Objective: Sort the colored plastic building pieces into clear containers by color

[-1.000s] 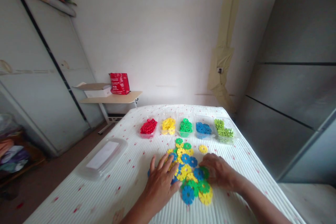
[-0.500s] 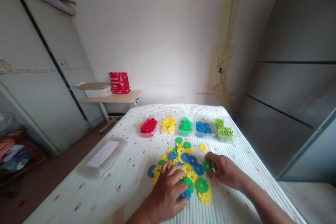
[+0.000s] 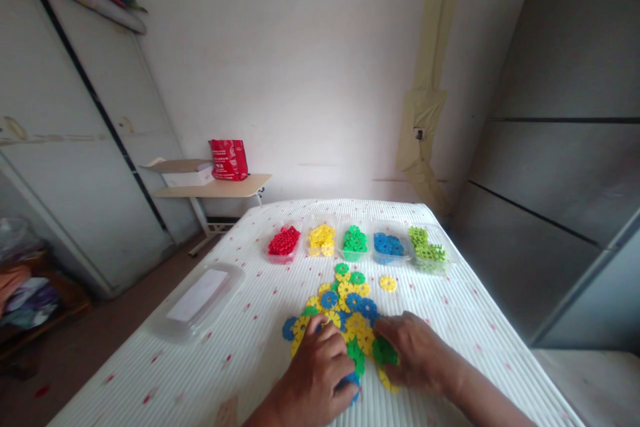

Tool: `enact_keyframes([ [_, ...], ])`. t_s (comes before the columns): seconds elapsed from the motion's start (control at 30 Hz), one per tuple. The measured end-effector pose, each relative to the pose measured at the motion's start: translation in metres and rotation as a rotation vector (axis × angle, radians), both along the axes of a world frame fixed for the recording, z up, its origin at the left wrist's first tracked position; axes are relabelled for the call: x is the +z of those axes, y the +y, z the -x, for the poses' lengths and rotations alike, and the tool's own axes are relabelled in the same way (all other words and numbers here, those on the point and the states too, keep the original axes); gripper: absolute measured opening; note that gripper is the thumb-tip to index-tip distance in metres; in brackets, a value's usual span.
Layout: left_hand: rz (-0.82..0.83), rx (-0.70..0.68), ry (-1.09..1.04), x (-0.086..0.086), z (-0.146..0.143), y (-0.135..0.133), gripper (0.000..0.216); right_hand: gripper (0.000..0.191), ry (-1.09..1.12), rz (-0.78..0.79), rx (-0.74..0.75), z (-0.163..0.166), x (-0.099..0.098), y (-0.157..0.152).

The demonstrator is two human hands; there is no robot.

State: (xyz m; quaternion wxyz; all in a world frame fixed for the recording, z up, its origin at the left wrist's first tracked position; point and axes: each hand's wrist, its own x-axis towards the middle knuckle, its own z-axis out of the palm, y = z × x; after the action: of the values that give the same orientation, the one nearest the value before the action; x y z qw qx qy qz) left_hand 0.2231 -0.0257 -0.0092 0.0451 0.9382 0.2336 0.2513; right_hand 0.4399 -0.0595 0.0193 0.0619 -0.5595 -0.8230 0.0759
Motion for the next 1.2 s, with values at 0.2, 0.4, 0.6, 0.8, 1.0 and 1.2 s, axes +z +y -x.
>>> enact_keyframes([
  [0.2, 0.032, -0.024, 0.031, 0.004, 0.009, -0.009, 0.012, 0.027, 0.052, -0.12, 0.005, -0.005, 0.008, 0.01],
  [0.4, -0.005, -0.036, -0.043, -0.012, 0.009, -0.007, 0.022, 0.028, 0.05, -0.412, -0.107, -0.01, 0.043, 0.071],
  [0.6, -0.03, -0.099, 0.015, -0.025, 0.007, -0.002, 0.026, 0.034, 0.116, -0.505, -0.226, 0.0, 0.061, 0.119],
  [0.8, 0.079, -0.213, 0.027, -0.032, 0.007, -0.003, 0.023, 0.026, 0.166, -0.43, -0.179, -0.011, 0.023, 0.086],
  [1.0, 0.06, -0.191, 0.015, -0.021, 0.005, -0.009, 0.012, 0.025, 0.3, -0.27, -0.021, -0.016, -0.013, 0.041],
  [1.2, -0.018, 0.178, -0.106, -0.001, 0.01, -0.004, 0.022, 0.045, 0.182, -0.233, 0.129, 0.006, -0.028, 0.036],
])
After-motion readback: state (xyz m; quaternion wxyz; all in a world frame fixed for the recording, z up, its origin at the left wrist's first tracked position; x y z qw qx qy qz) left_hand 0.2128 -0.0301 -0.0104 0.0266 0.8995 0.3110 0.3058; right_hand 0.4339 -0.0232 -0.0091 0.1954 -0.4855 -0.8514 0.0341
